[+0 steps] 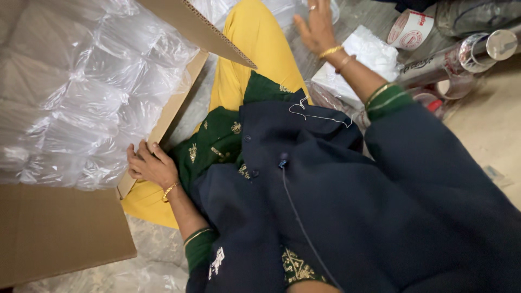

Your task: The person sits on the floor and packs plastic-wrapped cups into a large cardboard box, picking each wrapped cup from a pile beside them and arranging it in the box. They occasionally reposition the box and reach for more wrapped cups from the floor to fill the box.

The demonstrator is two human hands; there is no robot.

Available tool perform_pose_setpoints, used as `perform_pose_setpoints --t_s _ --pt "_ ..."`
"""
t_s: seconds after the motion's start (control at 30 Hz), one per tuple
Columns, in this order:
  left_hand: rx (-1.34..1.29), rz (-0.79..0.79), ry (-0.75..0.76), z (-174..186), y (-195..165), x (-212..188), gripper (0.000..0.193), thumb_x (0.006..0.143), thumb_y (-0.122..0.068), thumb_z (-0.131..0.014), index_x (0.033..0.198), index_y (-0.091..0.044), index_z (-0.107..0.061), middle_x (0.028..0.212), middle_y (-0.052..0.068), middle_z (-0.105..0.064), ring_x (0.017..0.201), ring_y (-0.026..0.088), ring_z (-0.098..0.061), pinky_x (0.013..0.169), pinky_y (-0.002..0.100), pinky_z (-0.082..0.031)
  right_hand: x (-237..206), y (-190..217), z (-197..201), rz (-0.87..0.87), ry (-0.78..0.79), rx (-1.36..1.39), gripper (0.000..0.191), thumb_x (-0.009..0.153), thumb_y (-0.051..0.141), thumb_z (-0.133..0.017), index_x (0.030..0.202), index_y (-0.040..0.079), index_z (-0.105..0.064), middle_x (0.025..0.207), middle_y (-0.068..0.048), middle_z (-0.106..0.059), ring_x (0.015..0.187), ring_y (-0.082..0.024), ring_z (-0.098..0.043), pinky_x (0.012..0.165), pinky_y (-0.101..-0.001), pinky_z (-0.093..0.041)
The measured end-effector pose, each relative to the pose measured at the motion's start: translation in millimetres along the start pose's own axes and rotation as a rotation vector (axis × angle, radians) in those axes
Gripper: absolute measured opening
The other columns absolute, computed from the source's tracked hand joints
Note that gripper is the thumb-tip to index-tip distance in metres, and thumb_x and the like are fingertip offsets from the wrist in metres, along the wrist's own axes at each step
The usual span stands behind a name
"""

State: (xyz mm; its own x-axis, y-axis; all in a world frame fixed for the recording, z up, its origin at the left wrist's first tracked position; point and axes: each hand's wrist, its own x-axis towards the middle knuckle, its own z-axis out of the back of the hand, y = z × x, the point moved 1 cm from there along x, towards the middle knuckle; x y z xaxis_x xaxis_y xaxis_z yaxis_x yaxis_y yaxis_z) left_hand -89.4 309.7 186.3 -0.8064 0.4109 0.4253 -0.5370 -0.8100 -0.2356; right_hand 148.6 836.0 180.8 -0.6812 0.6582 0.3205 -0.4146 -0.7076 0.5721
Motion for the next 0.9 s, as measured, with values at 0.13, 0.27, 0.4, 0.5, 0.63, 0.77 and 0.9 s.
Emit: perform_pose_setpoints --t_s 0.13,0.27,0.4,0.5,0.63,0.77,0.9 --pt "0.004 0.0 -0.01 -1 0 0 0.034 0.11 -0.033 -0.058 0.133 -0.009 -0.067 0.148 0.018 -0.05 0.137 0.037 -0.045 0.111 0.06 -0.025 -29 59 -15 0.145 0.045 0.137 0.067 0.112 0.034 -0.06 0.162 0.0 -0.033 0.167 -0.024 -0.032 0.157 -0.044 -0.028 0.132 -0.0514 -0.018" --pt "0.008 -0.004 -0.019 -2 -1 -1 0.034 0.11 -0.032 -0.059 0.133 -0.009 -0.066 0.147 0.019 -0.051 0.137 0.036 -0.046 0.112 0.061 -0.024 -61 113 -28 0.375 0.253 -0.076 0.075 0.1 0.052 -0.064 0.155 0.007 -0.042 0.164 -0.027 -0.025 0.151 -0.048 -0.012 0.117 -0.0698 -0.005" --pt "0.0 0.0 -0.025 -3 0 -1 0.034 0.11 -0.033 -0.059 0.132 -0.009 -0.067 0.146 0.018 -0.051 0.137 0.037 -0.046 0.112 0.061 -0.025 -66 127 -24 0.507 0.316 -0.147 0.067 0.102 0.052 -0.063 0.153 0.012 -0.048 0.168 -0.021 -0.028 0.158 -0.04 -0.016 0.117 -0.0755 -0.001" --pt "-0.009 0.003 -0.033 -5 0 0 0.034 0.11 -0.034 -0.06 0.132 -0.009 -0.067 0.146 0.017 -0.052 0.136 0.037 -0.046 0.112 0.061 -0.025 -62 125 -23 0.507 0.294 -0.137 0.064 0.101 0.052 -0.063 0.151 0.014 -0.05 0.167 -0.019 -0.03 0.158 -0.039 -0.017 0.118 -0.0747 -0.001" --pt "-0.014 0.013 -0.03 -8 0 0 0.034 0.109 -0.034 -0.06 0.132 -0.01 -0.067 0.145 0.017 -0.052 0.136 0.036 -0.046 0.112 0.061 -0.025 -61 124 -27 0.499 0.289 -0.149 0.065 0.1 0.053 -0.063 0.151 0.014 -0.05 0.164 -0.019 -0.033 0.157 -0.038 -0.019 0.118 -0.075 -0.002" --pt "-0.02 0.007 -0.032 -10 0 0 0.036 0.107 -0.033 -0.06 0.132 -0.01 -0.067 0.144 0.017 -0.051 0.134 0.036 -0.047 0.111 0.06 -0.025 -61 123 -28 0.502 0.278 -0.133 0.066 0.099 0.052 -0.063 0.151 0.014 -0.05 0.165 -0.02 -0.032 0.157 -0.038 -0.019 0.118 -0.0743 -0.003" --pt "-0.01 -0.005 -0.053 -12 0 0 0.034 0.108 -0.034 -0.061 0.131 -0.01 -0.066 0.144 0.015 -0.052 0.134 0.035 -0.047 0.112 0.059 -0.026 -60 124 -25 0.496 0.285 -0.132 0.066 0.098 0.052 -0.063 0.15 0.014 -0.051 0.165 -0.02 -0.032 0.157 -0.038 -0.018 0.118 -0.0741 -0.003"
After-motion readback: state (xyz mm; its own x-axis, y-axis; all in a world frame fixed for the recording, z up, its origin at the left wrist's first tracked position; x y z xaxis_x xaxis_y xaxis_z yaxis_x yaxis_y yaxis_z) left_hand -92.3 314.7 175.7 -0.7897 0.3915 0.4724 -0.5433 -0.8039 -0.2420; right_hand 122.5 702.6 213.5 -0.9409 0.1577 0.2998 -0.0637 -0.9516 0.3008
